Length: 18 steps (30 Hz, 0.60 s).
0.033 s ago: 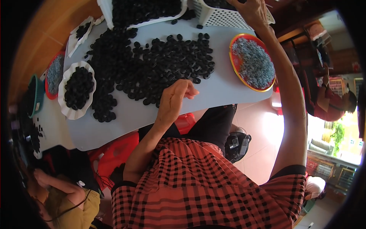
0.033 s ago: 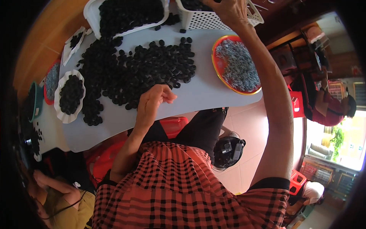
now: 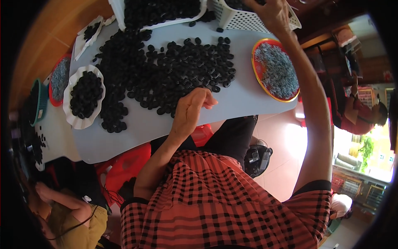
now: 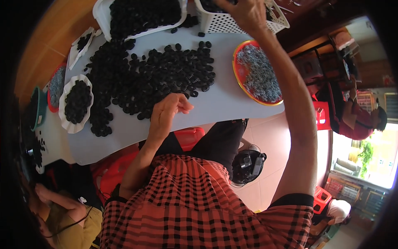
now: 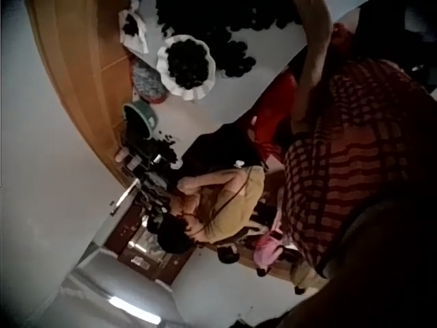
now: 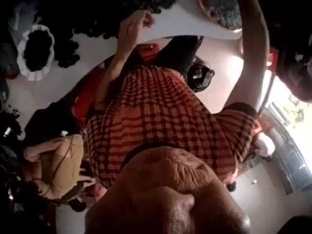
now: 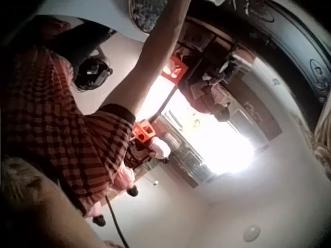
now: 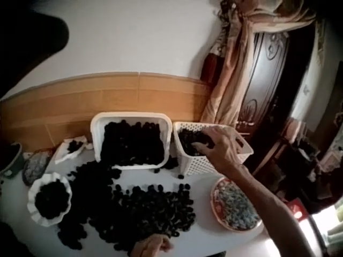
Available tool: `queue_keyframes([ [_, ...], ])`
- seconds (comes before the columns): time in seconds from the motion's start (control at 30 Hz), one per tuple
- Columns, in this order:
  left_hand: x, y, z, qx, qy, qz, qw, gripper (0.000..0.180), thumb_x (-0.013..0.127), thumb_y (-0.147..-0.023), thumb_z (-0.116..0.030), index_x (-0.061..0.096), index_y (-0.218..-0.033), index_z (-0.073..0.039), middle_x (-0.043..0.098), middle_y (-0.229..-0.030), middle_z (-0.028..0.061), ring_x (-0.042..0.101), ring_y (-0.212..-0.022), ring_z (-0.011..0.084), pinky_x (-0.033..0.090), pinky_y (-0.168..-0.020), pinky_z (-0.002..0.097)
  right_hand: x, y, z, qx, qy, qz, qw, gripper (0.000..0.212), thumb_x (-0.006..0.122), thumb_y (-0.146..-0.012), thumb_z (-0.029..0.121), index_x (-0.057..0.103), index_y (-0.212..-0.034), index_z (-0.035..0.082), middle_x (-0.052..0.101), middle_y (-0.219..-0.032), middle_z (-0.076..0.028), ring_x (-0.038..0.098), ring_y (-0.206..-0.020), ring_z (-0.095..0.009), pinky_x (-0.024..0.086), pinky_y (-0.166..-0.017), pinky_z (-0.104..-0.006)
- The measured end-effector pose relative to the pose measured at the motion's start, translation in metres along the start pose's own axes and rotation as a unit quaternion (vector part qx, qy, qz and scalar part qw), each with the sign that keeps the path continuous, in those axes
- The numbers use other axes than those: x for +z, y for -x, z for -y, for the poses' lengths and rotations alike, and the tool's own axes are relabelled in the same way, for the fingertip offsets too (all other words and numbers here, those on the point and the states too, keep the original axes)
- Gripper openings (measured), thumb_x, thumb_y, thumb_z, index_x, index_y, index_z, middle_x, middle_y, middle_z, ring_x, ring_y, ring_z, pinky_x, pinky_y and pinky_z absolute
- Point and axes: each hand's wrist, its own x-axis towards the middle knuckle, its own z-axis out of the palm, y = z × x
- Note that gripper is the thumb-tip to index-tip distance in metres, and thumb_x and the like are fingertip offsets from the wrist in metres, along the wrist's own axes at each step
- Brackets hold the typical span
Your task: The person assembles small black plastic components by picking them up from the table and fitting the pieces together by hand.
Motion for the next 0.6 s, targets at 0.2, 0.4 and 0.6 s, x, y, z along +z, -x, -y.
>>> queue_keyframes([
  [0.2, -0.004, 0.004, 0.001, -0.024, 0.008, -0.006, 1.0, 0.033, 0.038, -0.1, -0.022, 0.058, -0.091, 0.003, 0.065, -0.084, 0.0085, 0.06, -0.077, 0.0133, 0.049, -0.073, 0.0276, 0.055, 0.011, 0.114, -0.006, -0.343, 0.127, 0.931, 0.015, 0.068, -0.079, 0.009, 0.069, -0.092, 0.0, 0.068, -0.084, -0.013, 0.067, -0.068, -0.024, 0.055, -0.066, -0.0333],
  [0.4, -0.003, 0.004, -0.003, -0.044, 0.023, -0.002, 0.999, 0.034, 0.039, -0.1, -0.024, 0.059, -0.094, 0.003, 0.065, -0.084, 0.009, 0.06, -0.078, 0.0143, 0.048, -0.075, 0.0283, 0.079, 0.006, 0.139, -0.03, -0.346, 0.254, 0.903, 0.018, 0.067, -0.08, 0.005, 0.069, -0.098, 0.002, 0.069, -0.095, -0.012, 0.067, -0.079, -0.023, 0.056, -0.074, -0.0332],
  [0.6, -0.003, 0.006, -0.001, -0.049, 0.03, -0.001, 0.998, 0.034, 0.041, -0.099, -0.025, 0.059, -0.094, 0.003, 0.065, -0.084, 0.009, 0.06, -0.078, 0.0147, 0.048, -0.074, 0.0287, 0.093, 0.003, 0.157, -0.107, -0.298, 0.31, 0.897, 0.015, 0.067, -0.077, 0.004, 0.069, -0.091, 0.002, 0.068, -0.091, -0.01, 0.063, -0.077, -0.025, 0.054, -0.075, -0.0359],
])
